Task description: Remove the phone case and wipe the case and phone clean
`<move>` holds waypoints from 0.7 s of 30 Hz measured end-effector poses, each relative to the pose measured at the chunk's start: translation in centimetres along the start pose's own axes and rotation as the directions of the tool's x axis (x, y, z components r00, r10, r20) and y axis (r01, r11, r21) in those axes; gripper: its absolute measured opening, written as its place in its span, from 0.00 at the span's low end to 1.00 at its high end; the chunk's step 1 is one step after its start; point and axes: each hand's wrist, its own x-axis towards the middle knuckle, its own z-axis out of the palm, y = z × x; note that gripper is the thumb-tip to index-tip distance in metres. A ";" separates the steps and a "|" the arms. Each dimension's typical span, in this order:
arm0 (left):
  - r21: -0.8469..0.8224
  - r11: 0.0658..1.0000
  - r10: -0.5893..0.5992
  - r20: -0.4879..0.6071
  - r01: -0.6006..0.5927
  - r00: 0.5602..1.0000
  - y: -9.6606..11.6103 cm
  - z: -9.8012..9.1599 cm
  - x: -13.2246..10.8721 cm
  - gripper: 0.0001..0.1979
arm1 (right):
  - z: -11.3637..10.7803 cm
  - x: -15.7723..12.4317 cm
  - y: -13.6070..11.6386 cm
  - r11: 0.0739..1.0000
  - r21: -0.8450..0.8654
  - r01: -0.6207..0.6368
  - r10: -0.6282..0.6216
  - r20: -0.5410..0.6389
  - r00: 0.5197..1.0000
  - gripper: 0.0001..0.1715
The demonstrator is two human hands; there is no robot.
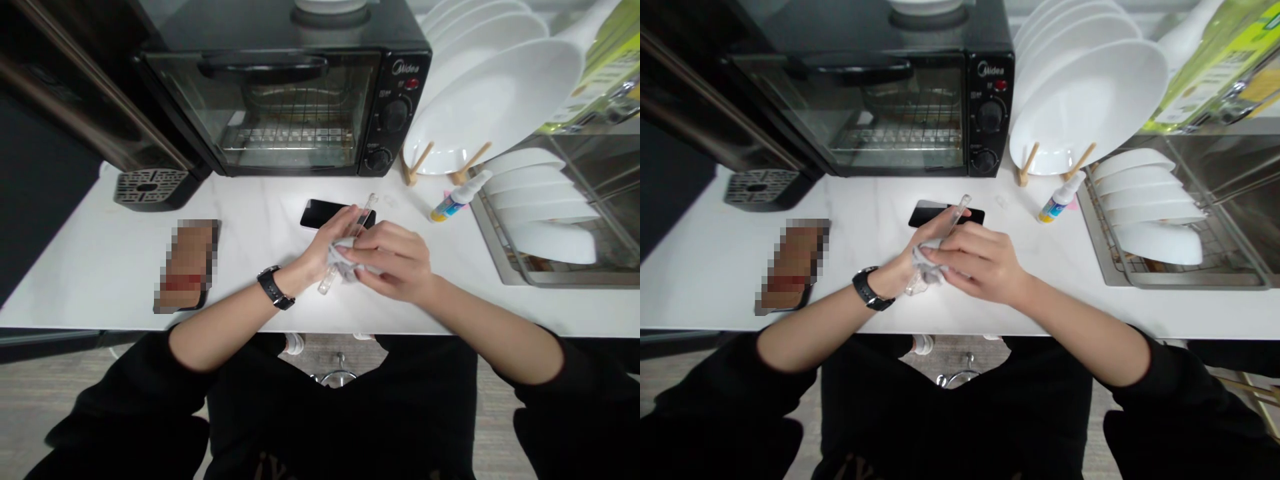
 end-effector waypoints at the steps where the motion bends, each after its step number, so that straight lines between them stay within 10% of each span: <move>1: 0.014 1.000 -0.002 -0.002 0.002 1.000 0.1 0.2 0.0 0.10 | 0.1 0.0 -0.5 0.999 0.020 0.033 -0.034 0.039 0.999 0.16; 12: 0.062 0.997 -0.035 -0.017 0.036 0.999 0.2 0.4 0.3 0.12 | 0.1 -0.3 -0.4 0.995 -0.019 0.098 -0.097 0.056 0.994 0.12; 21: 0.101 0.991 -0.097 0.104 0.087 0.990 0.4 -0.2 0.2 0.13 | -1.1 -0.6 3.9 0.967 -0.182 -0.179 0.146 -0.180 0.973 0.18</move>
